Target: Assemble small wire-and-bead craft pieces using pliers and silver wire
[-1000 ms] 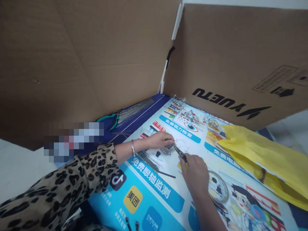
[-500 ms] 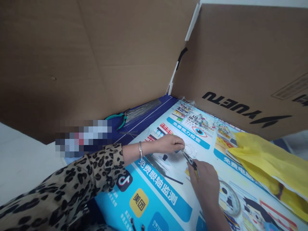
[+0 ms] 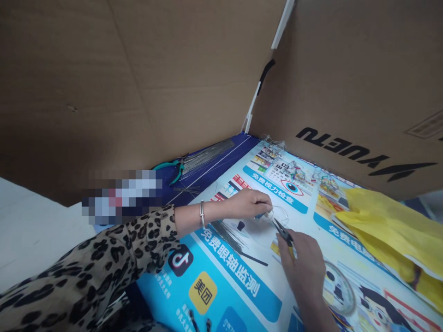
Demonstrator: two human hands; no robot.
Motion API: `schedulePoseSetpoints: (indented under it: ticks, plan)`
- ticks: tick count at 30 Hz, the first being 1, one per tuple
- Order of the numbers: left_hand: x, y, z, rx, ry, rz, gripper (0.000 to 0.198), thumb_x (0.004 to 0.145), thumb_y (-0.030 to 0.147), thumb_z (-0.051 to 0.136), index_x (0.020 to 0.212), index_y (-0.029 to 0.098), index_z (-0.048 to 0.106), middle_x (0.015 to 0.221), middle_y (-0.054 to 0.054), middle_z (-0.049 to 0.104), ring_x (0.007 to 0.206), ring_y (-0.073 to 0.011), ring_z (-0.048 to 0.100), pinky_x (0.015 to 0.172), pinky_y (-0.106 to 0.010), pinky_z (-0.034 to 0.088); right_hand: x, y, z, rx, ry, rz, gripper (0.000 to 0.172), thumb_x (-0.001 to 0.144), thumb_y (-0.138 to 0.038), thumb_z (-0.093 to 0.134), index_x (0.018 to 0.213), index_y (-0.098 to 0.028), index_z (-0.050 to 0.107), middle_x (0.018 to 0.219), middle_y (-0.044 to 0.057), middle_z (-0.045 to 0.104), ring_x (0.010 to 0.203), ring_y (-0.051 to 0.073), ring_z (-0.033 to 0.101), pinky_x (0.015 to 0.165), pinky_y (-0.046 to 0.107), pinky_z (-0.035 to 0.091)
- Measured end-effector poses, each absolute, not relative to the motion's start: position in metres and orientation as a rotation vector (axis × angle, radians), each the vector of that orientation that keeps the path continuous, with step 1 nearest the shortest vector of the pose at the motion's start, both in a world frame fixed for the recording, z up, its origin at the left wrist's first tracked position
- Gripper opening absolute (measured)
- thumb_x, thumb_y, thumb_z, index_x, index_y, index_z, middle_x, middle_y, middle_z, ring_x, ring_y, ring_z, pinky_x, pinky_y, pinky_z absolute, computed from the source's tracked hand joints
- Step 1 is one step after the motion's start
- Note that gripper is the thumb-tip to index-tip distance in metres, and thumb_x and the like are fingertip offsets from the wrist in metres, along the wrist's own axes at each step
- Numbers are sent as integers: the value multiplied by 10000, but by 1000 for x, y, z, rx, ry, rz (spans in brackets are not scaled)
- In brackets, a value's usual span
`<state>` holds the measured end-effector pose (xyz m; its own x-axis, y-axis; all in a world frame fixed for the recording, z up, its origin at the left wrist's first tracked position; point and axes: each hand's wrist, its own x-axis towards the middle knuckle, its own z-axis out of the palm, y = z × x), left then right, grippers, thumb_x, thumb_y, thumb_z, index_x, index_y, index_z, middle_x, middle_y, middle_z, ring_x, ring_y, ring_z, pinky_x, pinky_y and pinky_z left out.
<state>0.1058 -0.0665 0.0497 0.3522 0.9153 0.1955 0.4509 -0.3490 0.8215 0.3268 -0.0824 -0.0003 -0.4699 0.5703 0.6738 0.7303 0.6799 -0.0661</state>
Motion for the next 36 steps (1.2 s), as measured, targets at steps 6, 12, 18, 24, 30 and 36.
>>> schedulePoseSetpoints:
  ticks: [6,12,18,24,30,36]
  plan:
    - [103,-66,54,1843,1211,908,161,812,230,479,740,155,602,717,6,613,711,-105,540,650,-216,391,323,-88,9,-1168,-2132,-232,313,844,-443,472,897,-159,592,795,96,618,774,237,582,686,349,444]
    - [91,-68,82,1611,1047,1054,163,791,272,508,717,144,576,652,17,544,557,-60,472,532,-194,390,311,-100,20,-1109,-2158,-136,279,836,-415,501,941,-173,592,843,86,628,812,227,581,736,346,444]
    - [85,-56,65,1355,1033,1108,147,804,197,502,685,123,546,534,48,450,445,-35,411,454,-178,344,293,-118,28,-979,-2319,22,208,830,-352,538,952,-193,592,855,69,642,803,200,587,726,319,461]
    - [83,-46,38,1105,1054,1084,170,811,165,504,646,127,509,481,49,449,375,-33,398,396,-175,291,274,-141,30,-978,-2524,296,214,837,-327,540,982,-179,593,875,86,632,819,211,565,743,353,455]
    - [79,-40,25,999,1023,1056,150,801,196,533,663,139,513,547,33,510,403,-45,452,429,-185,369,264,-153,25,-1050,-2630,322,249,779,-323,622,988,-189,595,880,75,613,808,223,532,737,368,428]
    - [81,-40,25,1018,1075,984,151,810,172,497,665,136,520,583,19,533,412,-46,468,438,-189,377,265,-152,20,-1099,-2672,356,243,800,-298,596,1022,-203,576,897,64,595,817,220,497,739,370,394]
